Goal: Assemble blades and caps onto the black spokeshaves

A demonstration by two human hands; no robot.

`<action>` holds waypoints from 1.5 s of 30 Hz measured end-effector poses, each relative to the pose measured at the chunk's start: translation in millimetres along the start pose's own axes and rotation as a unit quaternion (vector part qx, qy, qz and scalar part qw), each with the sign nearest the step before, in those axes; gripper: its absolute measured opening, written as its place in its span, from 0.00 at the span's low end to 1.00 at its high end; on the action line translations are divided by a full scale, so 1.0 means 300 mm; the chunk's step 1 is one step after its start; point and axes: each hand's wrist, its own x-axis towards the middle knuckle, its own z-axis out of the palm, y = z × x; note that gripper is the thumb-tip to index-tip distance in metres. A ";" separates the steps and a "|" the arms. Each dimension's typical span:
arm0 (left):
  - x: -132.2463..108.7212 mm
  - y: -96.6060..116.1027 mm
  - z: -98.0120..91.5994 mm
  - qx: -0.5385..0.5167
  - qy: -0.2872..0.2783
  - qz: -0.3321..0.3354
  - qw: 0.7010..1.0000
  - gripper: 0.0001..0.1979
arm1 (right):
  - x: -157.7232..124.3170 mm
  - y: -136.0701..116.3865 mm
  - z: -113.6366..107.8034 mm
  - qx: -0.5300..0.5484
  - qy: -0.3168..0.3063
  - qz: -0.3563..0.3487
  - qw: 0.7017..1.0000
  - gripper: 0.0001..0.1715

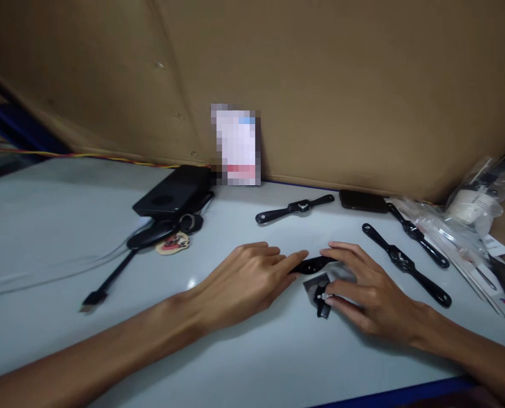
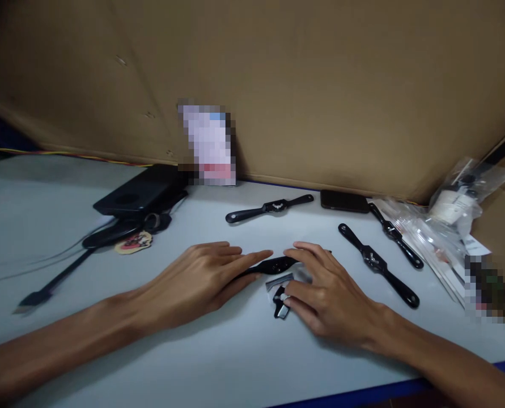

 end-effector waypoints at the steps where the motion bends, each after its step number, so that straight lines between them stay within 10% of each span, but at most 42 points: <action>1: 0.000 -0.007 0.004 -0.009 -0.024 -0.027 0.999 0.15 | 0.002 0.004 -0.001 0.000 0.013 0.000 1.000 0.08; 7: 0.006 -0.061 0.004 0.028 -0.064 -0.060 0.996 0.18 | 0.004 0.091 -0.019 -0.039 0.102 0.088 0.990 0.11; 17: 0.004 -0.087 -0.002 0.072 -0.007 -0.068 0.995 0.17 | 0.002 0.232 -0.149 -0.265 0.003 0.291 0.919 0.19; 21: 0.004 -0.101 -0.001 0.126 0.022 -0.076 0.989 0.18 | -0.029 0.242 -0.238 -0.284 -0.163 0.394 0.859 0.22; 26: -0.007 -0.037 -0.002 -0.009 0.044 -0.032 0.999 0.19 | -0.070 0.233 -0.298 -0.199 -0.312 0.377 0.849 0.23; 33: -0.018 0.103 -0.045 -0.125 -0.068 0.133 0.981 0.24 | -0.053 0.232 -0.303 -0.157 -0.346 0.374 0.846 0.19; 39: -0.023 0.078 0.009 -0.054 -0.053 0.033 0.997 0.37 | -0.051 0.240 -0.286 -0.169 -0.338 0.372 0.848 0.15; 45: -0.031 0.071 -0.004 -0.146 0.029 -0.010 0.989 0.23 | -0.061 0.264 -0.272 -0.198 -0.296 0.357 0.864 0.10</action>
